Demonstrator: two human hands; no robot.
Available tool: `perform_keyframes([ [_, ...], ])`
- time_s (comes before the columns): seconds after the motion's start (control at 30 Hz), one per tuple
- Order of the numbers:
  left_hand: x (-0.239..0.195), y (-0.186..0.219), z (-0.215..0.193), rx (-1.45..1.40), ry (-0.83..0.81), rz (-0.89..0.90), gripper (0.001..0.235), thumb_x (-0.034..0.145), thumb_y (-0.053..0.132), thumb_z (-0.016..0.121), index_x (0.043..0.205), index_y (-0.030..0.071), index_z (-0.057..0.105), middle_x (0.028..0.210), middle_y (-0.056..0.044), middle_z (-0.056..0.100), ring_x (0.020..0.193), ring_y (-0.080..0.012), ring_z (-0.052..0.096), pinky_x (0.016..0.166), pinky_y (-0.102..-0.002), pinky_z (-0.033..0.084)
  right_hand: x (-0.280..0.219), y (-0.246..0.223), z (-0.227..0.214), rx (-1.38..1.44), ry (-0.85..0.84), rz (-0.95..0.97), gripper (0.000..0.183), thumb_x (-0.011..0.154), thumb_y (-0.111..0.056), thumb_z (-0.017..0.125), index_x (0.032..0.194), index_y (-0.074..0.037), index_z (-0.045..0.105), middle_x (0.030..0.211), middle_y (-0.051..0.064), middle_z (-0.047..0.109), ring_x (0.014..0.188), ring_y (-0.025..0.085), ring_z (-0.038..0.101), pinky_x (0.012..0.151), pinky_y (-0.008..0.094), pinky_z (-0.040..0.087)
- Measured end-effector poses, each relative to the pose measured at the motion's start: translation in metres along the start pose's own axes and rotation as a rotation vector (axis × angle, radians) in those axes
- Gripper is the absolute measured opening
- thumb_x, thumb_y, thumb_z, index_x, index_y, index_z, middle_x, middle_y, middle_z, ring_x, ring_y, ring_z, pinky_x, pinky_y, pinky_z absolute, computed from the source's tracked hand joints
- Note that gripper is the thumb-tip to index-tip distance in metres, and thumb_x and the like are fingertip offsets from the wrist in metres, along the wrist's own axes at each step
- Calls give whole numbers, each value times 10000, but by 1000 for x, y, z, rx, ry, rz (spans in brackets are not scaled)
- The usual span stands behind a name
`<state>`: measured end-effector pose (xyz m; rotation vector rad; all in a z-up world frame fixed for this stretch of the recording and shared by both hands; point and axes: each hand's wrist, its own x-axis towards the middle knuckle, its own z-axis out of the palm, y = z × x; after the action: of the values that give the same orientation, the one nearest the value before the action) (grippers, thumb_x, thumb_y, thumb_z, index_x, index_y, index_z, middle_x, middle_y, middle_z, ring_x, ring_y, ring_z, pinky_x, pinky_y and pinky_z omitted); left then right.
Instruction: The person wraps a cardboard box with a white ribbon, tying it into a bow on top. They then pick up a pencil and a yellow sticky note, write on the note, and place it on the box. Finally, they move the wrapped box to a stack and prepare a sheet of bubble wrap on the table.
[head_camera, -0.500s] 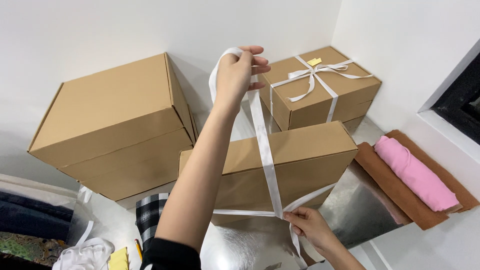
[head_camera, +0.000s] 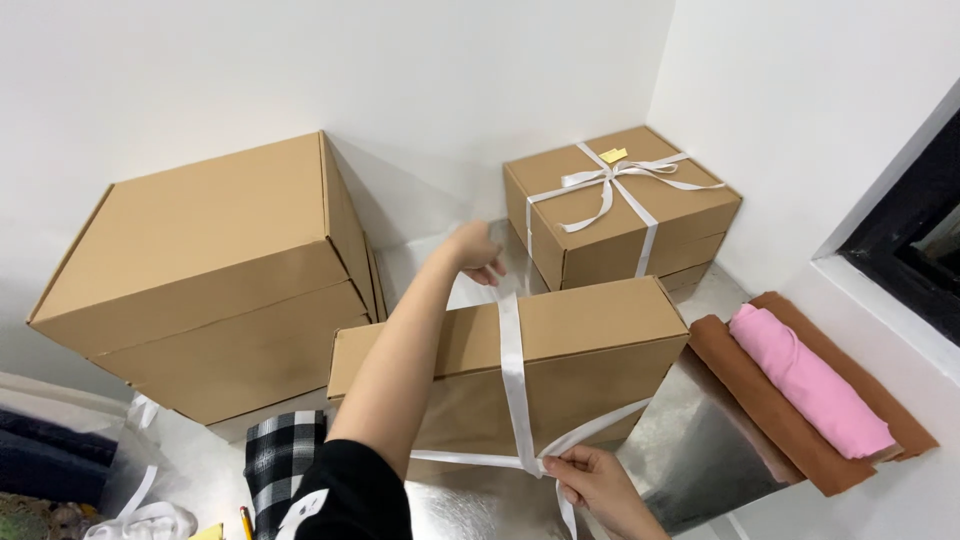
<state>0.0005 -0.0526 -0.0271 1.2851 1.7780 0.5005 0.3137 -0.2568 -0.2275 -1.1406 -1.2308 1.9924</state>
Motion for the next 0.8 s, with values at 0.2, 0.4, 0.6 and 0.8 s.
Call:
perform_keyframes([
  [0.2,-212,58,3,-305,-216,394,399,1061,179,423,1312,136,731,911,2,698,516,-64,504,451,-208,275,-5,-5,4,41,17,-6,203,996,-58,780,839,52,712,678,73,530,557,155,434,553,297,292],
  [0.4,-276,-37,64,-248,-805,301,360,1128,131,455,1422,87,657,1100,-67,763,622,-86,631,477,-204,442,-8,-7,5,51,10,3,169,971,-60,792,854,59,768,667,63,498,564,146,368,521,296,251],
  [0.6,-263,-89,119,-28,-171,74,448,949,103,445,1289,24,728,1108,-55,820,623,-172,727,510,-321,663,-17,-18,10,12,46,45,155,983,-85,768,915,53,793,620,41,467,560,136,401,542,287,235],
  [0.8,-264,-90,123,-614,-387,199,758,957,246,693,1632,173,355,1591,-101,545,1015,-226,780,646,-309,674,-7,0,1,19,69,61,145,981,-95,770,925,39,772,644,46,506,560,144,436,536,274,248],
])
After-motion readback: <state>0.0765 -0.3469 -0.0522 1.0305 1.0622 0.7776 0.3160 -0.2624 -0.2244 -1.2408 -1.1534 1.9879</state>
